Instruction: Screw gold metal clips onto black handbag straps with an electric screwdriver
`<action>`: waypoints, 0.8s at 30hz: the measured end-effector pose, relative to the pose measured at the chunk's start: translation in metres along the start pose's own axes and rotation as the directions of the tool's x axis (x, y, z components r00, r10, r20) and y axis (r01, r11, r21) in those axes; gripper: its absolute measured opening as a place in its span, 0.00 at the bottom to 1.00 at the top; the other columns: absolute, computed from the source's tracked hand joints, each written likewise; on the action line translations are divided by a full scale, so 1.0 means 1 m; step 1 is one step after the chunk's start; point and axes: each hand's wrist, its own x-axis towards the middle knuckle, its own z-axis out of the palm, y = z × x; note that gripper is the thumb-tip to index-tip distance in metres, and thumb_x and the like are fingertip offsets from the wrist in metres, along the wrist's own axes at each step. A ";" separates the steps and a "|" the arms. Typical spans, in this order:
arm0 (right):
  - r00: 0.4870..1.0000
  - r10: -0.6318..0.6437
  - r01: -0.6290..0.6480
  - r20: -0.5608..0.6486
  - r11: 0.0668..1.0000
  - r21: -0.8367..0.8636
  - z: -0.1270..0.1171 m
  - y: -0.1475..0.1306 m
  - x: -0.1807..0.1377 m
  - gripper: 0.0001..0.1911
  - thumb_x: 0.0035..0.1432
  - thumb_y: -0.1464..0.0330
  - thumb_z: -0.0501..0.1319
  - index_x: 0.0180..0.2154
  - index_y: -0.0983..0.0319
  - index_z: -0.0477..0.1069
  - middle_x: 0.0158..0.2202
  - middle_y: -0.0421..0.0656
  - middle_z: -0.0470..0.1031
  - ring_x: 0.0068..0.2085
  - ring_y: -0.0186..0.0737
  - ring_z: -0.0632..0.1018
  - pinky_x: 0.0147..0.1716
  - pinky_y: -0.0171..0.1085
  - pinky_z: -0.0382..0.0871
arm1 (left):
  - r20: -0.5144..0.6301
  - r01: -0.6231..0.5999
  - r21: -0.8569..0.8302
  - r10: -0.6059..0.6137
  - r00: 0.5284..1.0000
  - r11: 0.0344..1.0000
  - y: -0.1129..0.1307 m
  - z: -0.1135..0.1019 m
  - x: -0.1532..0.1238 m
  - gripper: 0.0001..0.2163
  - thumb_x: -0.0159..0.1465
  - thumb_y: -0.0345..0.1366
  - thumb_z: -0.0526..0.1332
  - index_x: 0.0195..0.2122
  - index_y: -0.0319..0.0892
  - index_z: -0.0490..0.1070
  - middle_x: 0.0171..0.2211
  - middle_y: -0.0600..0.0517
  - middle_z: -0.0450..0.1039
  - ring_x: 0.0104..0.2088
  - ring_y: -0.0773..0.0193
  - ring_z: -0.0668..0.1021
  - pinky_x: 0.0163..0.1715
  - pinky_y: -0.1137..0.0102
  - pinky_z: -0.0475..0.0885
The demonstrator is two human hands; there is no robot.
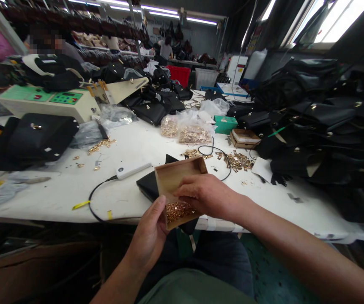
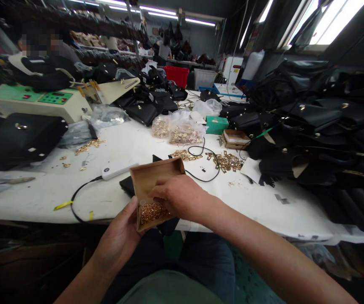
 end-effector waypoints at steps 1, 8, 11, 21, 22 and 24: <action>1.000 -0.011 0.011 0.027 1.000 -0.001 0.002 -0.001 0.004 0.09 0.67 0.72 0.60 0.45 0.61 0.79 0.42 0.44 0.78 0.41 0.37 0.79 0.37 0.33 0.66 | -0.003 0.005 -0.008 -0.005 1.000 1.000 0.000 0.000 0.000 0.20 0.63 0.46 0.68 0.51 0.38 0.76 0.49 0.44 0.80 0.50 0.48 0.80 0.46 0.61 0.80; 0.998 0.064 -0.061 0.007 0.976 -0.210 -0.025 0.013 0.003 0.11 0.64 0.74 0.61 0.46 0.59 0.79 0.41 0.44 0.78 0.41 0.40 0.77 0.37 0.34 0.65 | -0.105 -0.063 -0.070 0.055 0.993 0.996 0.005 0.005 -0.002 0.18 0.64 0.41 0.66 0.53 0.38 0.76 0.47 0.44 0.81 0.47 0.51 0.82 0.45 0.62 0.81; 0.992 0.079 -0.100 -0.097 0.967 -0.235 -0.042 0.018 -0.002 0.09 0.64 0.71 0.62 0.43 0.58 0.79 0.42 0.44 0.78 0.42 0.40 0.78 0.38 0.35 0.68 | -0.175 -0.140 -0.140 0.114 0.978 0.980 0.007 0.008 -0.002 0.18 0.64 0.38 0.64 0.54 0.41 0.75 0.47 0.45 0.81 0.43 0.53 0.83 0.42 0.61 0.83; 0.787 0.181 -0.122 -0.589 0.983 0.138 -0.032 0.014 -0.014 0.12 0.65 0.68 0.62 0.49 0.58 0.77 0.44 0.45 0.77 0.36 0.35 0.79 0.35 0.36 0.75 | -0.231 -0.230 -0.281 0.167 0.959 0.932 0.009 0.003 -0.002 0.16 0.64 0.36 0.62 0.54 0.44 0.75 0.46 0.46 0.81 0.44 0.50 0.82 0.39 0.51 0.83; 0.780 0.201 -0.133 -0.593 0.979 0.157 -0.031 0.014 -0.015 0.11 0.65 0.68 0.62 0.48 0.58 0.78 0.44 0.45 0.77 0.35 0.35 0.78 0.34 0.36 0.75 | -0.221 -0.215 -0.285 0.155 0.963 0.934 0.009 0.004 -0.002 0.16 0.64 0.36 0.62 0.53 0.44 0.75 0.46 0.46 0.81 0.44 0.50 0.82 0.39 0.52 0.83; 0.770 0.231 -0.150 -0.595 0.972 0.183 -0.032 0.012 -0.017 0.10 0.65 0.67 0.63 0.46 0.59 0.78 0.43 0.45 0.78 0.34 0.35 0.78 0.34 0.36 0.75 | -0.217 -0.210 -0.280 0.152 0.964 0.937 0.009 0.006 -0.001 0.16 0.64 0.37 0.62 0.53 0.44 0.75 0.45 0.48 0.81 0.44 0.50 0.82 0.39 0.52 0.83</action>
